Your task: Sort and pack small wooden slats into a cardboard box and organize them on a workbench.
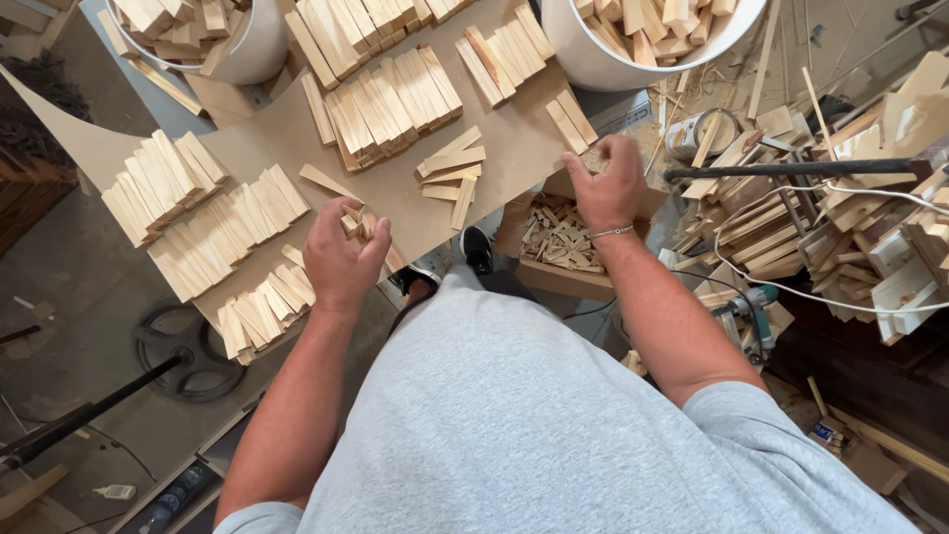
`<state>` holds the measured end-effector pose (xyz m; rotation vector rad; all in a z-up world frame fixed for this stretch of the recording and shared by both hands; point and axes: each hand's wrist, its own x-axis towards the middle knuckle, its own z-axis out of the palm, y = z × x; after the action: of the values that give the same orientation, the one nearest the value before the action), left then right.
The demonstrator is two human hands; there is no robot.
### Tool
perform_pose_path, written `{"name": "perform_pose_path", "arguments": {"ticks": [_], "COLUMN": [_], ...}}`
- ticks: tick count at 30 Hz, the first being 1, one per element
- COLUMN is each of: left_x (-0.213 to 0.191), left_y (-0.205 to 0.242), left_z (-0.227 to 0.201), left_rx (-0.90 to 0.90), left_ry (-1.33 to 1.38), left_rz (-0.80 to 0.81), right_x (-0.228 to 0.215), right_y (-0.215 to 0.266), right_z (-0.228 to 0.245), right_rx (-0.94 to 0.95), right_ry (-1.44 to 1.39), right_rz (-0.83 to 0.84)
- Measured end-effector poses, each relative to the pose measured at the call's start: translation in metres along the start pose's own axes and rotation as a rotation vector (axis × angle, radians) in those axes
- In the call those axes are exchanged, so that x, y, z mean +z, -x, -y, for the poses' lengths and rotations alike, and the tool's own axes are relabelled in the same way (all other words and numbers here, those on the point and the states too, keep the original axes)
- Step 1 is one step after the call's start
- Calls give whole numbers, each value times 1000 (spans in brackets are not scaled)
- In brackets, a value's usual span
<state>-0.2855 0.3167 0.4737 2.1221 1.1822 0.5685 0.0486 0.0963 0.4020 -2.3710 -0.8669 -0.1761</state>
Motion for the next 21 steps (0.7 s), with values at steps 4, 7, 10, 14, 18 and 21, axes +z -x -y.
{"name": "perform_pose_path", "arguments": {"ticks": [4, 7, 10, 14, 18, 21], "left_x": [-3, -4, -3, -2, -5, -16], "left_y": [2, 1, 3, 2, -1, 0], "left_z": [-2, -4, -1, -1, -4, -28], "left_rx": [-16, -21, -40, -62, -123, -238], "left_ry": [-9, -6, -11, -1, 30, 107], "left_rz": [-5, 2, -1, 19, 48, 55], "right_x": [-24, -17, -5, -4, -5, -1], "right_y": [-18, -18, -13, -9, -14, -11], "right_z": [29, 20, 5, 3, 8, 20], "right_rx": [-130, -213, -246, -235, -321, -449], "right_ry": [-128, -150, -117, -155, -189, -192], "right_rz": [57, 70, -6, -8, -54, -78]}}
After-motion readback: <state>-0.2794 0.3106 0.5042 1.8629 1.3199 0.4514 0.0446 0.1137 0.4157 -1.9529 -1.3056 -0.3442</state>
